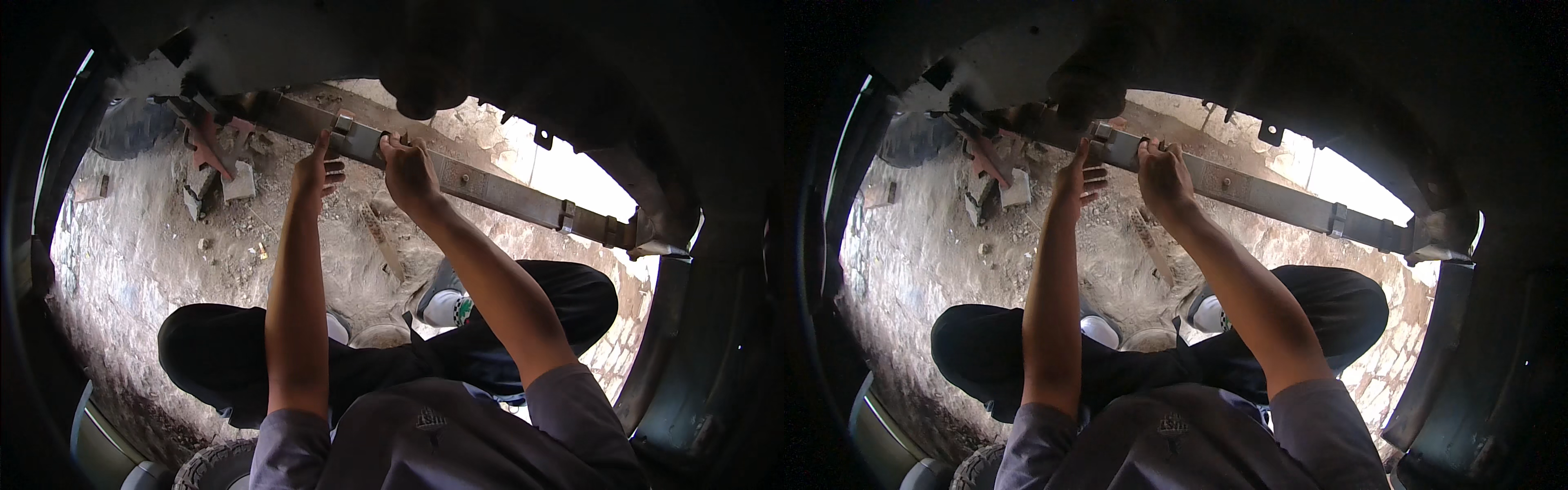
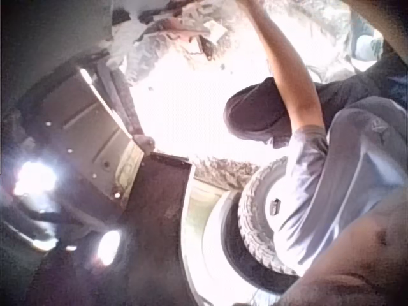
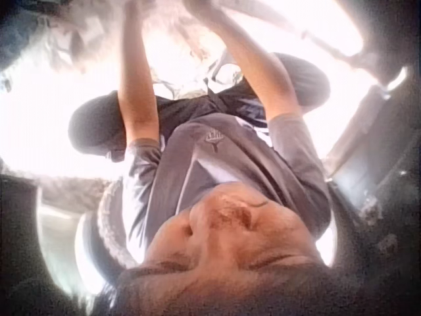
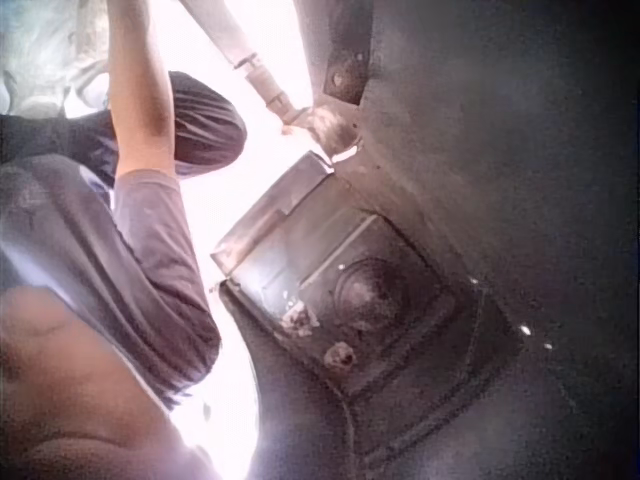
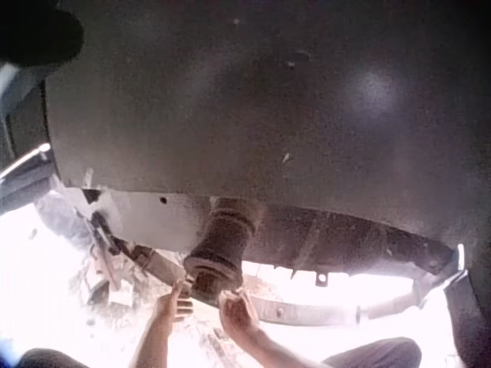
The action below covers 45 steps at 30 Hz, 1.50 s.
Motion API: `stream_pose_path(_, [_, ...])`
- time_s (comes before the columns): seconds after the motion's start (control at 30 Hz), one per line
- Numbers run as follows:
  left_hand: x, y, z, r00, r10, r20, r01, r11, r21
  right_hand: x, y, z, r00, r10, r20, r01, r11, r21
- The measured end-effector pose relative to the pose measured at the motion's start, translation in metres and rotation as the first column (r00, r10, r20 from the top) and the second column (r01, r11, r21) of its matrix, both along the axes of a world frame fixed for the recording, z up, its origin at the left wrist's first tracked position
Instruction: The person sits beneath a vehicle and uses a hammer and a small metal tool to repeatedly strike and adjust a metal bracket on the undercarriage. The person continues to tap and reposition the bracket throughout the clip.
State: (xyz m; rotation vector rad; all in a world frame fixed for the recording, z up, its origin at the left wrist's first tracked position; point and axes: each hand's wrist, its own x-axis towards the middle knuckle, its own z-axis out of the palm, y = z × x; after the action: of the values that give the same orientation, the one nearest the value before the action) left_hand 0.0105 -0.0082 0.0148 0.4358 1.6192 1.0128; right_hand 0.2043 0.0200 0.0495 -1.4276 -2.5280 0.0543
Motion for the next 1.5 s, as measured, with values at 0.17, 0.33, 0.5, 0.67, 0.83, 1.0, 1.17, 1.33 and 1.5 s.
stream_pose_path(0.17, [-0.004, 0.006, 0.001, 0.999, -0.031, -0.027, 0.029, 0.998, -0.051, 0.007, -0.034, -0.021, 0.998, 0.034, -0.047, -0.033, 0.999, 0.02])
stream_pose_path(0.33, [-0.007, 0.001, -0.004, 0.999, -0.023, 0.024, 0.024, 0.999, -0.032, -0.004, 0.005, 0.024, 0.986, 0.011, 0.169, 0.03, 0.971, -0.239])
stream_pose_path(0.5, [0.002, 0.008, -0.001, 1.0, -0.016, 0.011, 0.016, 1.0, -0.009, 0.009, -0.026, -0.017, 0.999, -0.031, 0.009, 0.031, 0.998, 0.052])
stream_pose_path(0.67, [-0.003, 0.005, -0.007, 1.0, 0.009, 0.009, -0.009, 1.0, 0.027, -0.006, -0.02, 0.01, 0.986, 0.0, 0.165, -0.001, 1.0, 0.007])
stream_pose_path(0.83, [-0.003, 0.008, -0.017, 0.999, 0.049, 0.02, -0.052, 0.984, 0.173, 0.005, -0.025, -0.004, 0.995, 0.008, 0.095, -0.006, 1.0, -0.021])
stream_pose_path(1.0, [-0.007, 0.011, -0.026, 1.0, 0.004, -0.03, -0.002, 0.997, 0.076, 0.007, -0.033, -0.019, 0.99, -0.016, 0.142, 0.011, 0.999, 0.038])
stream_pose_path(1.17, [0.002, 0.013, -0.034, 0.99, 0.091, -0.11, -0.07, 0.981, 0.183, 0.012, -0.003, 0.005, 0.996, -0.074, 0.054, 0.08, 0.992, -0.101])
stream_pose_path(1.33, [0.002, 0.02, -0.051, 0.877, -0.055, -0.478, 0.101, 0.992, 0.071, 0.033, -0.039, -0.013, 1.0, -0.01, 0.006, 0.009, 0.992, 0.129])
stream_pose_path(1.5, [0.005, 0.021, -0.048, 0.87, -0.045, -0.491, 0.084, 0.995, 0.057, 0.015, 0.0, 0.027, 0.982, -0.148, 0.116, 0.173, 0.953, -0.25])
